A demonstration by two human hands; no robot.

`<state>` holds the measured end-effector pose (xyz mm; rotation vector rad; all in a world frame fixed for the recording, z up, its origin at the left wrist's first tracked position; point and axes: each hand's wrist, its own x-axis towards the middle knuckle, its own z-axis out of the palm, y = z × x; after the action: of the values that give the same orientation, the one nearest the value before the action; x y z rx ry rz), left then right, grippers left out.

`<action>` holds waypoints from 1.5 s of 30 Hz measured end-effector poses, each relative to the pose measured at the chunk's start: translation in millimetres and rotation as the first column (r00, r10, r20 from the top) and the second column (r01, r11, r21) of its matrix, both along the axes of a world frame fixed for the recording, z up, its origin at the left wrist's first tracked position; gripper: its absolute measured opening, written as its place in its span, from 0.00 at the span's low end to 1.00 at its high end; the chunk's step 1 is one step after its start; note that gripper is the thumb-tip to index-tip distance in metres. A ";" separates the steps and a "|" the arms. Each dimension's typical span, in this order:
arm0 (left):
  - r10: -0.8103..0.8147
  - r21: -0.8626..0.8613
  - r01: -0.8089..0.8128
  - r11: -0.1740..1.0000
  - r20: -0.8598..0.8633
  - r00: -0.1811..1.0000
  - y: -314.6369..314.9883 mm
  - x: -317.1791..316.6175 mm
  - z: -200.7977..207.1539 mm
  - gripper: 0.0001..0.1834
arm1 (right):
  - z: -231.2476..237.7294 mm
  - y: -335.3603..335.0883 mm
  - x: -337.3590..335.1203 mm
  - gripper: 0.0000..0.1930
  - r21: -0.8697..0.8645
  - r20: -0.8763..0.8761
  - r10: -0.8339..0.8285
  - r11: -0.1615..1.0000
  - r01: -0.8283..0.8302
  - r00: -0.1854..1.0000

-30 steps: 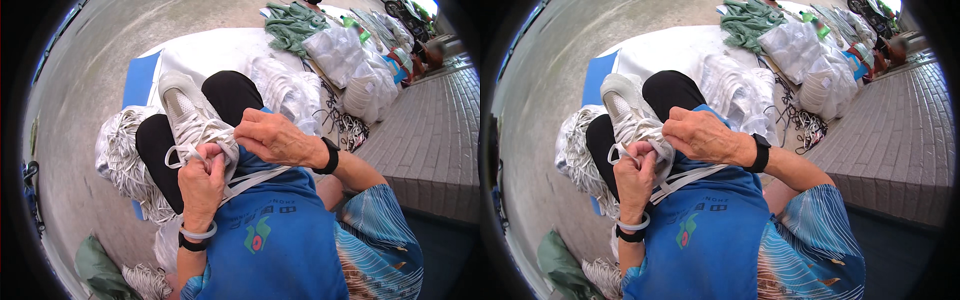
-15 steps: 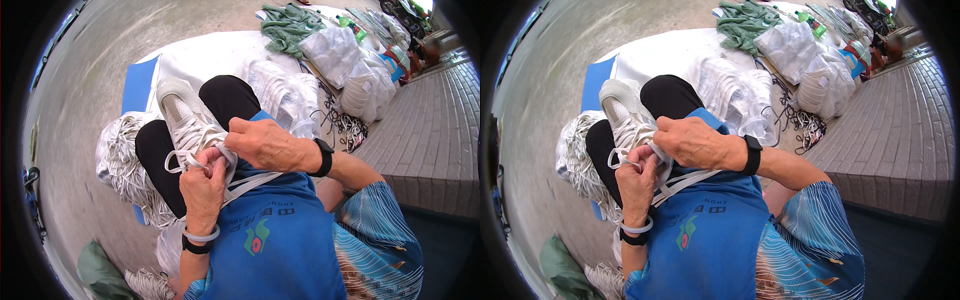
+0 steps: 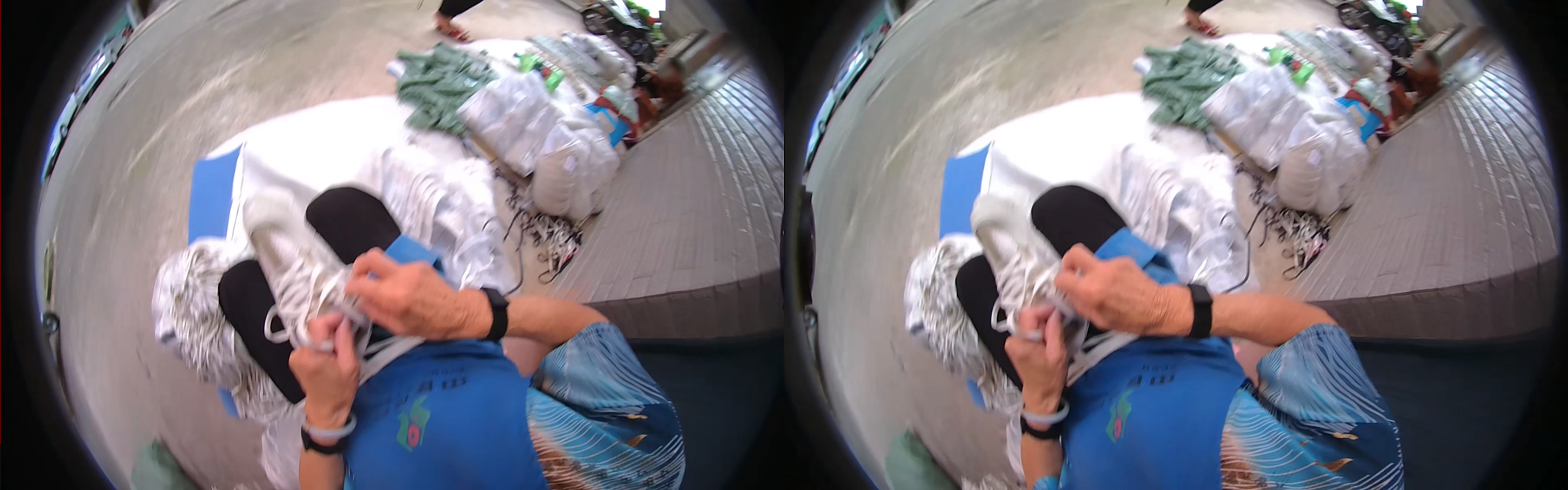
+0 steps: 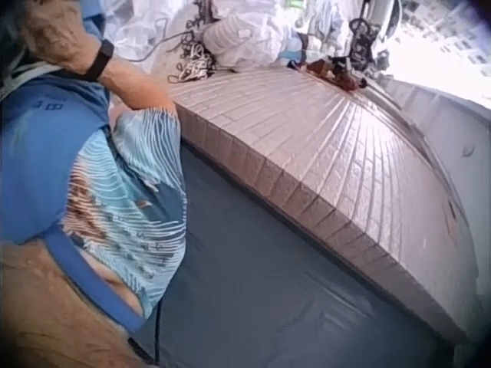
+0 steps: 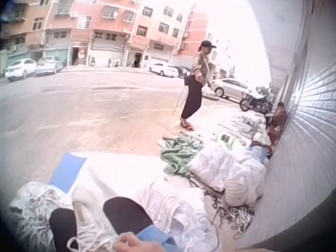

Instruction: Lace a white sneaker while sitting down.

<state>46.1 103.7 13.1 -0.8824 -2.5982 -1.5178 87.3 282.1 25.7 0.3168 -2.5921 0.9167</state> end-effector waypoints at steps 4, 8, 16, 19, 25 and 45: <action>-0.035 0.124 -0.020 0.992 0.425 0.905 -27.2 -11.0 15.0 0.03 | 11.1 3.0 6.6 0.08 0.008 -0.042 0.099 0.995 -0.099 0.994; -0.060 0.164 -0.039 0.986 0.557 0.828 -60.1 -42.9 10.8 0.07 | 11.8 -20.4 11.6 0.09 -0.052 0.112 0.294 0.956 -0.290 0.949; -0.195 0.240 0.041 0.970 0.666 0.720 -84.2 -62.3 -12.8 0.12 | 9.3 -51.0 -8.3 0.09 -0.076 0.124 0.335 0.942 -0.328 0.934; -0.234 0.350 -0.045 0.936 0.710 0.665 -80.5 -58.1 -18.7 0.09 | 14.0 -48.6 -18.3 0.08 -0.118 0.073 0.290 0.952 -0.281 0.954; -0.327 0.439 -0.072 0.896 0.760 0.562 -93.2 -56.1 -21.5 0.11 | 21.4 -37.0 -27.5 0.10 -0.201 -0.157 0.152 0.962 -0.182 0.976; -0.271 0.474 -0.170 0.864 0.722 0.637 -92.4 -44.5 -7.9 0.10 | 27.2 -44.5 -27.4 0.11 -0.241 0.048 0.285 0.933 -0.266 0.957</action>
<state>1.6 11.3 5.2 -0.2405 -2.2848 -2.9407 59.9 237.6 53.0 0.6001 -2.5171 1.3444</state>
